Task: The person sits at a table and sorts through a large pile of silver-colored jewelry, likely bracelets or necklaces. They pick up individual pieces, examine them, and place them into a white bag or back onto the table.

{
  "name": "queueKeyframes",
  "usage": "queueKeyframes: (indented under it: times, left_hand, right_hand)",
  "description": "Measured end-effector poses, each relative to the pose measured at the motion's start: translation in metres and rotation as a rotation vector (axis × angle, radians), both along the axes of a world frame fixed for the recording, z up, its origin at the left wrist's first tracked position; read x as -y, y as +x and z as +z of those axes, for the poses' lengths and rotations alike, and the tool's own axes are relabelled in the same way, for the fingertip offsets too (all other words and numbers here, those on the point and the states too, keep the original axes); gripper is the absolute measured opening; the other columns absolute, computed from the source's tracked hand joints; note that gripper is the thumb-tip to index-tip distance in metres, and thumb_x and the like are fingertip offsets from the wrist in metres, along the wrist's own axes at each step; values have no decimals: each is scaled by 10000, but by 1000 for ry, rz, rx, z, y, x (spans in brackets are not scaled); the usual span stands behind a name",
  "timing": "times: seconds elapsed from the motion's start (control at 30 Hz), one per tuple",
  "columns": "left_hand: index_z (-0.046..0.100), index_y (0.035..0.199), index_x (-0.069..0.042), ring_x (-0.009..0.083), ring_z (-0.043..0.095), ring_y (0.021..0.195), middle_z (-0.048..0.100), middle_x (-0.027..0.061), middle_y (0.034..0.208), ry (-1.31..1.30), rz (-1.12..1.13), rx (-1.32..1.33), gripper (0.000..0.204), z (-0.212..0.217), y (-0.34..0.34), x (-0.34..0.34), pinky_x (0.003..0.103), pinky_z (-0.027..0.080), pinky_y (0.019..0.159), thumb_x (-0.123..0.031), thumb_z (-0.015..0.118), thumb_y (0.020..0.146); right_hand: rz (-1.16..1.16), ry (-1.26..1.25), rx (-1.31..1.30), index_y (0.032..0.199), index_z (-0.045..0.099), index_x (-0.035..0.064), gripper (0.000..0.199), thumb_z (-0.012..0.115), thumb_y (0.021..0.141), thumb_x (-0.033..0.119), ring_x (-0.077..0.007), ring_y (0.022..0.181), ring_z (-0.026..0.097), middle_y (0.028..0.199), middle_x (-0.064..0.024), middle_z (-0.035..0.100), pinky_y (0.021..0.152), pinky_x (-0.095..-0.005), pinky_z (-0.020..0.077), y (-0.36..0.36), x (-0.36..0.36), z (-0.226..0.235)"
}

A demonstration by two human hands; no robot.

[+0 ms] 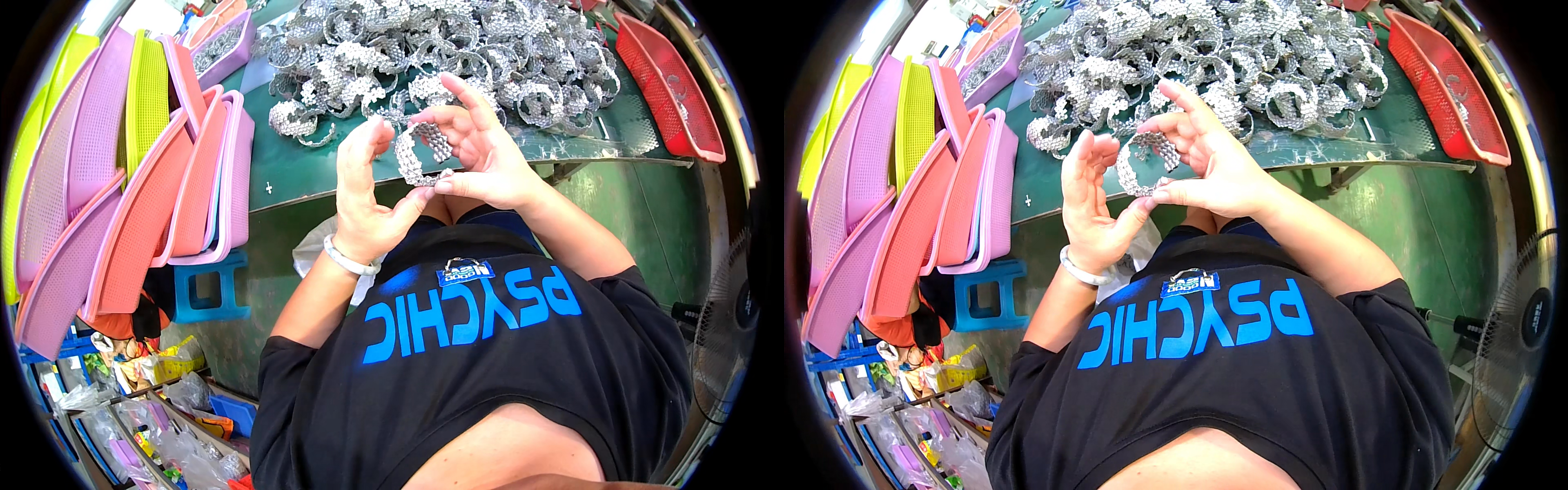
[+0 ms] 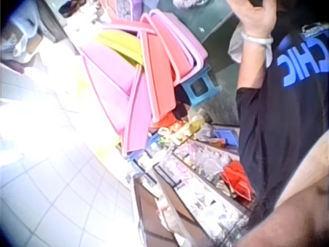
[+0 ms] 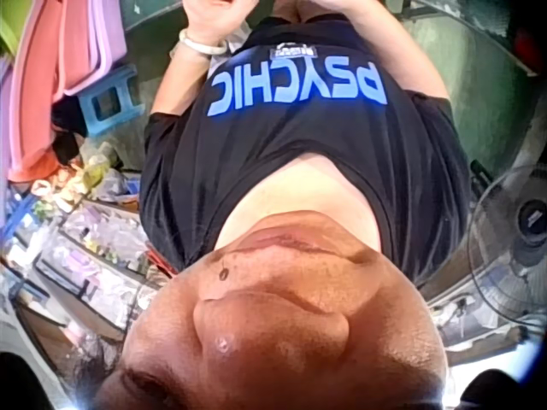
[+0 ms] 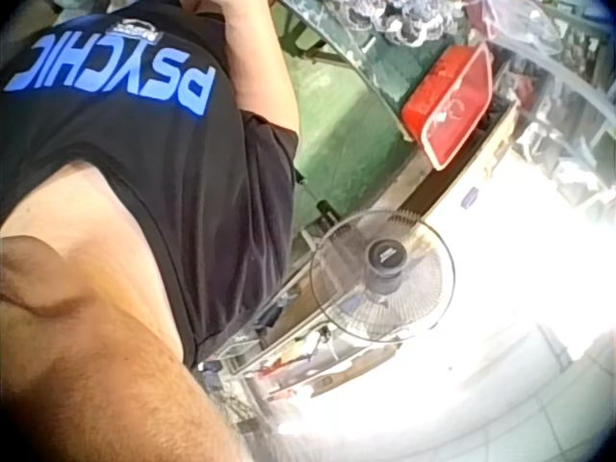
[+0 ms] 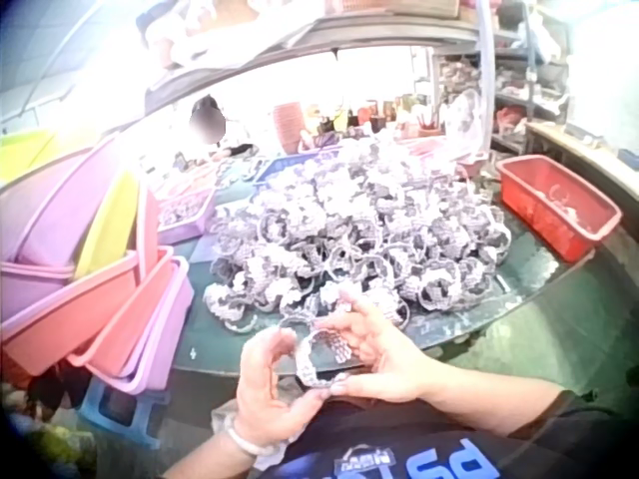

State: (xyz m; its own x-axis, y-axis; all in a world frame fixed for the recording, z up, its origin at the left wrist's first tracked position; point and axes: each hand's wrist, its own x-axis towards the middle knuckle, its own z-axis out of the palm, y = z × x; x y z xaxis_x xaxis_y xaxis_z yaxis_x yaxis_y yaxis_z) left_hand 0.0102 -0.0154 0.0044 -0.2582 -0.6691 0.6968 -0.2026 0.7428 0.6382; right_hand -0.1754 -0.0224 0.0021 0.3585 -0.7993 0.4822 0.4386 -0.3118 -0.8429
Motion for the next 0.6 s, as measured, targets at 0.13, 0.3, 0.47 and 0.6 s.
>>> queueKeyframes:
  times: [0.13,0.3,0.47,0.6]
  left_hand:
    - [264,1363,5,266,498,1109,488,169,1181,194,-84,-69,898,6,-6,-2,368,382,966,-142,767,634]
    - [244,1369,10,257,488,1120,480,170,1192,193,-131,-81,908,1,-8,1,371,372,980,-113,755,628]
    - [270,1352,18,252,502,1073,470,168,1182,8,-13,-90,904,-2,-10,7,363,398,943,-85,764,601]
    - [279,1345,20,272,488,1055,440,175,1195,-88,120,-19,908,-2,-13,8,370,407,913,-79,772,589]
  right_hand:
    - [26,-25,35,1433,101,143,1031,765,655,14,-226,1173,435,1272,-144,422,974,-354,373,-4,3,-2]
    - [-1,-52,-45,1438,74,118,1032,768,675,96,-240,1222,396,1339,-154,376,1023,-390,307,-7,3,1]
    - [-102,-44,-117,1432,152,146,986,774,668,108,-209,1155,425,1320,-110,390,958,-356,353,-10,2,2]
    - [-187,-59,-163,1427,167,119,934,751,699,125,-183,1115,445,1310,-114,404,907,-325,373,-12,-2,4]
